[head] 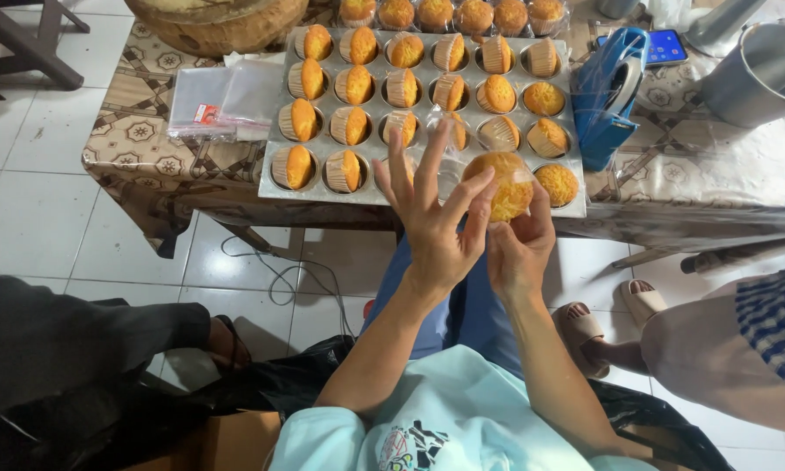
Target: The person places muffins into plastic bags by hand and returns the bagged muffins to the slots of a muffin tin.
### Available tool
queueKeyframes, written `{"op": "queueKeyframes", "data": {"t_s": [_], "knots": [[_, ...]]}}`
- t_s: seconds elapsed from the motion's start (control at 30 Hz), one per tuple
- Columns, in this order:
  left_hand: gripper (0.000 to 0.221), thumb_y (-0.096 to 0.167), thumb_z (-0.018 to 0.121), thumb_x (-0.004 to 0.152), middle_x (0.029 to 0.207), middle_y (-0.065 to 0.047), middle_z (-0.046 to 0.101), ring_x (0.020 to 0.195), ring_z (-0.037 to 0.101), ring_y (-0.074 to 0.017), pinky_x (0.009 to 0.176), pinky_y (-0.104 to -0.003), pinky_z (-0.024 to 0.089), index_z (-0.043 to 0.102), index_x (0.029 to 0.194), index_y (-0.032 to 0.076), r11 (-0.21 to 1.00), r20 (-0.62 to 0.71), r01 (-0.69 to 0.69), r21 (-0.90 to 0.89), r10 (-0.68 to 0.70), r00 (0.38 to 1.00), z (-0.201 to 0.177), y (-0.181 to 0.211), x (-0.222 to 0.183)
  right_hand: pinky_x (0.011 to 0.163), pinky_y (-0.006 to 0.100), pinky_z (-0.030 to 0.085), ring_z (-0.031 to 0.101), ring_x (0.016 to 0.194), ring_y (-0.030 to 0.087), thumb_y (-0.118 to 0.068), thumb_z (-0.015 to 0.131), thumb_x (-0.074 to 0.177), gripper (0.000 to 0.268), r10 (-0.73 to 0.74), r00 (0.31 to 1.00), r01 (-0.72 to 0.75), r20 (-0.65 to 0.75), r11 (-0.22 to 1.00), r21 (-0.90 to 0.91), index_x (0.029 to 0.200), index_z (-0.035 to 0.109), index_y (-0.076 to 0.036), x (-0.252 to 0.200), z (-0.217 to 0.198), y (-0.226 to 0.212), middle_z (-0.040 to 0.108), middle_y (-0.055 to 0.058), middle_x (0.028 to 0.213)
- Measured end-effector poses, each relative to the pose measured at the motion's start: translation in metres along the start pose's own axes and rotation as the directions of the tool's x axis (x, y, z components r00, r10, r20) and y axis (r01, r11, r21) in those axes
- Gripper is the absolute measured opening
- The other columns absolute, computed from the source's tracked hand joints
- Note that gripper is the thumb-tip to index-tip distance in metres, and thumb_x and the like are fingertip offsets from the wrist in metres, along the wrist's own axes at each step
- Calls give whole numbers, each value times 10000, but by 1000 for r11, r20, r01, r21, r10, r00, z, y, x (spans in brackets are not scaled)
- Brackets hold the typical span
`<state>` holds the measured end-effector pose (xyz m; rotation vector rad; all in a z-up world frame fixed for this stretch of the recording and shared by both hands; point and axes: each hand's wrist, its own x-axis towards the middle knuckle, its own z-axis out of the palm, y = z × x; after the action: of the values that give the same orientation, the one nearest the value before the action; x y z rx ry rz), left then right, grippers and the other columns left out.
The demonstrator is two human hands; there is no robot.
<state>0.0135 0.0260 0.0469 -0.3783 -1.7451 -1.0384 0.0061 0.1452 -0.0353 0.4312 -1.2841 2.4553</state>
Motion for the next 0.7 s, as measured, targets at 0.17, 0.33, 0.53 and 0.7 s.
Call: {"op": "queueKeyframes", "data": {"t_s": [0.17,0.33,0.53,0.7], "knots": [[127,304,701,975,1508,-72,555,1552,278,-394,1268,-702,-45,767,953,197,971,-69,-188,147,199,977,14,-9,-10,802,379,658,743,1016,252,-32,703,931,647,-36,999,36,41,999,2,1515,424,-28,-5,2,3,688,231,1264],[155,170,776,906,1115,-80,768,1082,710,-334,1038,-519,493,791,1045,102,973,-115,-205,103,216,970,13,-2,-11,852,391,637,713,1070,253,-17,735,907,601,-58,998,60,22,995,-80,1450,479,-20,-7,19,-18,680,198,1214],[98,144,767,907,898,7,701,795,694,-196,736,-320,600,784,1000,122,977,-11,-165,137,168,986,5,-6,0,863,399,614,690,1095,275,-41,815,859,605,-118,992,124,40,967,-224,1374,501,11,-4,14,-15,657,206,1173],[64,127,754,913,745,21,533,672,573,-165,642,-269,553,740,974,113,949,115,-238,206,218,969,-4,-14,11,865,414,612,677,1048,277,-16,823,866,641,-72,997,62,-15,938,-342,1402,473,19,-4,35,-35,615,200,1132]]}}
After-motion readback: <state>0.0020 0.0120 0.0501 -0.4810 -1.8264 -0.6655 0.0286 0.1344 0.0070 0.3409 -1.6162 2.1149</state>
